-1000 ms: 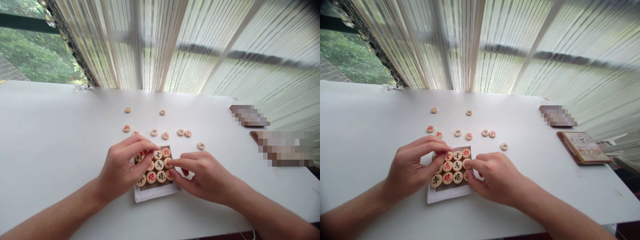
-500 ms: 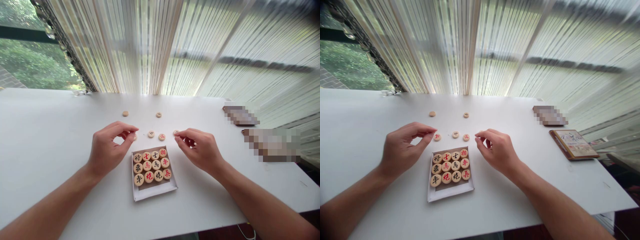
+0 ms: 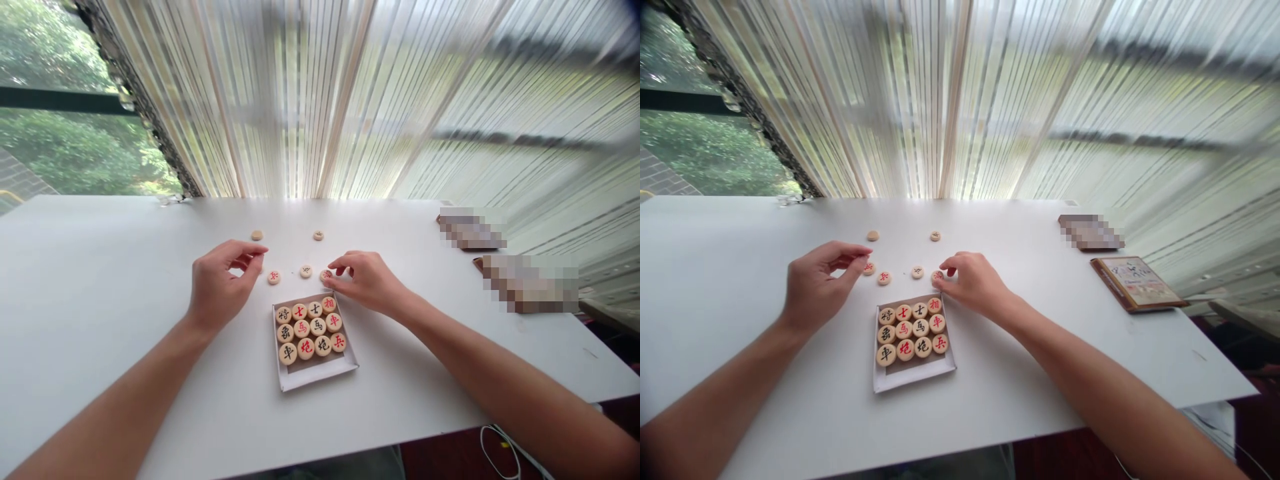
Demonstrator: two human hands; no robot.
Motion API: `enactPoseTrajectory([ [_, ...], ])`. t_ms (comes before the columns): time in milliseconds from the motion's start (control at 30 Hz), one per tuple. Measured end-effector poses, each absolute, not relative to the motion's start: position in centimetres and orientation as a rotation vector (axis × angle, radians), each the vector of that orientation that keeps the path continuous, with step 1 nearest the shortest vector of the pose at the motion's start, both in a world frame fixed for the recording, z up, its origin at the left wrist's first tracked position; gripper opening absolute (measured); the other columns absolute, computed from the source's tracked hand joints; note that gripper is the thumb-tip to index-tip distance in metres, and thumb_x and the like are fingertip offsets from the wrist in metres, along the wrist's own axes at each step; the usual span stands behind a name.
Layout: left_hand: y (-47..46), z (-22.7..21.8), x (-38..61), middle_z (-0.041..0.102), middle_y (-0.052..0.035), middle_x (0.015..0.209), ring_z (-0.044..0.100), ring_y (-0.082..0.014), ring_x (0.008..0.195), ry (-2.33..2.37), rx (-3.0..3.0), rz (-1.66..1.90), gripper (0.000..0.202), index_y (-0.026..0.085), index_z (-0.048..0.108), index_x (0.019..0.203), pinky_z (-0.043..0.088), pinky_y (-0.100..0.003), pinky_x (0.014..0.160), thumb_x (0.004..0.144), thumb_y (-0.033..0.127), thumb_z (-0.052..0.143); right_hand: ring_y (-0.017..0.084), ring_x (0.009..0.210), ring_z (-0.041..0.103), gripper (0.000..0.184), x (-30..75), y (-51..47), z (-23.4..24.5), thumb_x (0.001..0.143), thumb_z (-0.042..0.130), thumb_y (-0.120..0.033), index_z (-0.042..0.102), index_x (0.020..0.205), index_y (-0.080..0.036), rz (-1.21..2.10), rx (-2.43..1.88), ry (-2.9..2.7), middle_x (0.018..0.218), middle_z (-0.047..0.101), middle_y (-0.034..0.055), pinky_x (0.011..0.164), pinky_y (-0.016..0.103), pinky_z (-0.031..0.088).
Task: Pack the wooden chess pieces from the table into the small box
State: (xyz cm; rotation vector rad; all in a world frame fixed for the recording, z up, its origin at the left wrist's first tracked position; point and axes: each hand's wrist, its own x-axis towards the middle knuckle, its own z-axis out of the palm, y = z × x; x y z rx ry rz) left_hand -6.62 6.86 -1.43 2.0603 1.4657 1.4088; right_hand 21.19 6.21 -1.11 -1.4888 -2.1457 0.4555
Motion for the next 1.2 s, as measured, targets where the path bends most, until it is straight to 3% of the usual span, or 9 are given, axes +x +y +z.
enactPoseTrajectory([
  [333,6.5,-1.2,-6.1,0.081,-0.0053,0.089,0.075,-0.0167,0.072,1.393,2.093,1.424,0.015,0.018,0.081,0.095,0.058,-0.024,0.060,0.092,0.025,0.069,0.015,0.063,0.059,0.014,21.0,7.2,-1.1,0.087,0.075,-0.029,0.080,0.084,-0.016,0.435,-1.464,-2.167,0.075,0.073,0.0038,0.061,0.028,0.044],
  [500,4.8,-0.9,-4.8,0.083,-0.0063,0.093,0.077,-0.0185,0.078,1.249,1.937,1.318,0.016,0.018,0.082,0.098,0.063,-0.027,0.066,0.093,0.029,0.072,0.012,0.061,0.058,0.011,20.5,5.6,0.5,0.086,0.074,-0.028,0.074,0.089,-0.018,0.423,-1.300,-2.133,0.083,0.077,0.0028,0.062,0.026,0.048],
  [633,3.1,-0.3,-3.7,0.084,-0.0077,0.095,0.081,-0.0213,0.085,1.060,1.734,1.134,0.022,0.019,0.083,0.105,0.066,-0.029,0.071,0.095,0.037,0.075,0.010,0.060,0.064,0.010,19.3,3.0,0.7,0.083,0.075,-0.019,0.071,0.092,-0.017,0.628,-0.991,-2.048,0.077,0.074,0.0007,0.054,0.022,0.050],
  [833,2.1,0.7,-3.3,0.085,-0.0096,0.095,0.083,-0.0252,0.089,0.860,1.543,0.885,0.014,0.019,0.085,0.099,0.071,-0.036,0.082,0.094,0.030,0.078,0.010,0.060,0.062,0.012,18.5,1.5,-0.3,0.085,0.073,-0.011,0.072,0.096,-0.016,0.722,-0.837,-2.003,0.076,0.073,0.0007,0.054,0.021,0.053],
  [1067,2.0,0.8,-3.3,0.081,-0.0052,0.081,0.076,-0.0151,0.070,0.871,1.309,0.871,0.014,0.018,0.085,0.098,0.064,-0.022,0.066,0.088,0.028,0.086,0.017,0.081,0.074,0.021,18.5,1.2,-0.2,0.094,0.075,-0.018,0.080,0.114,-0.016,1.214,-0.786,-1.647,0.096,0.081,0.0092,0.071,0.029,0.063],
  [1200,1.9,1.2,-3.3,0.080,-0.0024,0.080,0.073,-0.0111,0.073,0.886,1.283,0.864,0.015,0.018,0.085,0.097,0.060,-0.016,0.069,0.087,0.029,0.088,0.014,0.075,0.075,0.017,18.1,1.1,-0.1,0.091,0.083,-0.020,0.085,0.107,-0.019,1.398,-0.783,-1.412,0.085,0.080,0.0057,0.066,0.023,0.062],
])
